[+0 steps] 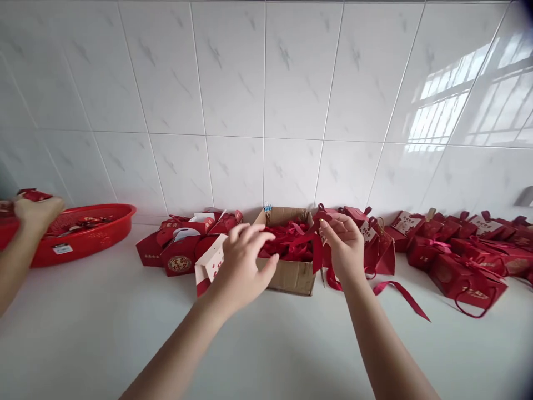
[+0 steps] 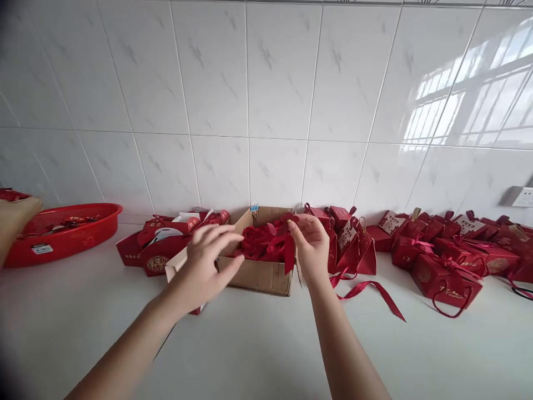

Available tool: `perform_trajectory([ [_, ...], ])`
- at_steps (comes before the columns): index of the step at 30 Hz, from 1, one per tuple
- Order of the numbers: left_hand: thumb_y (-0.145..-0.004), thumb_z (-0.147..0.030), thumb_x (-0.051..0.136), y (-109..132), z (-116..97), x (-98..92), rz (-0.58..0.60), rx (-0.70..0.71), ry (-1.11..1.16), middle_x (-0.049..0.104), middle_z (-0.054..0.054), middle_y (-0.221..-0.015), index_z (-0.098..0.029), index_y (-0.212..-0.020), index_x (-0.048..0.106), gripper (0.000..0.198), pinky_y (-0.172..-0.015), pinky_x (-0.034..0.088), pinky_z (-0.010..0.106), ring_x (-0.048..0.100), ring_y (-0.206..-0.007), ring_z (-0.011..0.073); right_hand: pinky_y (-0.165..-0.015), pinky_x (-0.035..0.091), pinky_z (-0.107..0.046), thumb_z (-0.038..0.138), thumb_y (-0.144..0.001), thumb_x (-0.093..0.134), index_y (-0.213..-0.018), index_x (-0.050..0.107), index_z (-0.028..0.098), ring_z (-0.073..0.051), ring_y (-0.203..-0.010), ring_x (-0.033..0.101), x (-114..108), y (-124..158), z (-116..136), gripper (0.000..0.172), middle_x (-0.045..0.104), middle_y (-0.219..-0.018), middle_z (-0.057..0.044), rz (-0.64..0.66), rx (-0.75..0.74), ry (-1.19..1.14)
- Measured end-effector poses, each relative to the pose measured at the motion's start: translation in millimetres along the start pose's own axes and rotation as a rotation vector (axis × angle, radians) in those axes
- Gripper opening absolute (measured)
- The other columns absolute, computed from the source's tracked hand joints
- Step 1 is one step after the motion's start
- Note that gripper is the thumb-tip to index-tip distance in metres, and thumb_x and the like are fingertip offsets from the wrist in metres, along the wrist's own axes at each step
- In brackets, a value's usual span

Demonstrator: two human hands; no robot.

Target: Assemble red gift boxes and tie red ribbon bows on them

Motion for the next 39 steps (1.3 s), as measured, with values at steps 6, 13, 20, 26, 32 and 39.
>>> perform_trajectory([
  [6,-0.085,-0.019,0.058,-13,-35,-26.0,-0.275,0.06,0.261,0.066,0.003,-0.097,-0.02,-0.098,0.06,0.013,-0.09,0.047,0.036,0.059,-0.097,0.0189,-0.072,0.056,-0.029,0.021,-0.079,0.071,-0.083,0.068,0.021,-0.015,-0.079,0.066,17,14,28,0.005,0.069,-0.082,-0.002,0.3,-0.109,0.009],
  [13,-0.08,-0.006,0.061,3,-52,-30.6,-0.24,0.427,0.315,0.065,0.003,-0.092,-0.017,-0.099,0.059,0.022,-0.087,0.049,0.032,0.057,-0.096,0.0164,-0.071,0.056,-0.034,0.005,-0.085,0.06,-0.097,0.073,0.027,-0.018,-0.083,0.066,25,37,67,0.028,0.071,-0.089,-0.005,0.598,-0.458,-0.014],
  [20,-0.079,-0.003,0.066,7,-53,-46.0,-0.26,0.528,0.38,0.07,-0.001,-0.08,-0.018,-0.09,0.06,0.019,-0.085,0.05,0.031,0.061,-0.089,0.0148,-0.074,0.057,-0.04,0.002,-0.082,0.059,-0.107,0.071,0.029,-0.021,-0.081,0.066,27,50,80,0.039,0.07,-0.089,-0.005,0.668,-0.494,-0.008],
  [26,-0.076,-0.002,0.066,7,-52,-49.6,-0.35,0.485,0.434,0.067,-0.002,-0.071,-0.021,-0.077,0.063,0.02,-0.068,0.052,0.03,0.061,-0.074,0.0141,-0.074,0.057,-0.04,0.005,-0.075,0.071,-0.11,0.069,0.029,-0.021,-0.084,0.065,26,57,80,0.042,0.069,-0.092,-0.006,0.677,-0.473,0.035],
  [32,-0.077,-0.01,0.072,9,-56,-49.7,-0.293,0.424,0.562,0.067,-0.005,-0.064,-0.021,-0.07,0.059,0.018,-0.067,0.051,0.03,0.062,-0.062,0.0115,-0.067,0.057,-0.033,0.009,-0.075,0.074,-0.099,0.072,0.029,-0.017,-0.075,0.065,28,57,81,0.031,0.067,-0.083,-0.003,0.738,-0.297,-0.121],
  [39,-0.08,-0.016,0.071,8,-55,-44.7,-0.22,0.454,0.477,0.062,-0.005,-0.059,-0.02,-0.068,0.054,0.021,-0.059,0.044,0.028,0.056,-0.057,0.0102,-0.066,0.059,-0.031,0.007,-0.078,0.069,-0.09,0.071,0.024,-0.016,-0.078,0.065,28,59,76,0.021,0.063,-0.083,-0.004,0.819,0.046,-0.225],
])
Point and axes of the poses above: each hand's wrist, its own y-axis away from the middle knuckle, its own x-axis out of the palm, z = x × y, the point moved 4 cm from there along -y, towards the middle knuckle
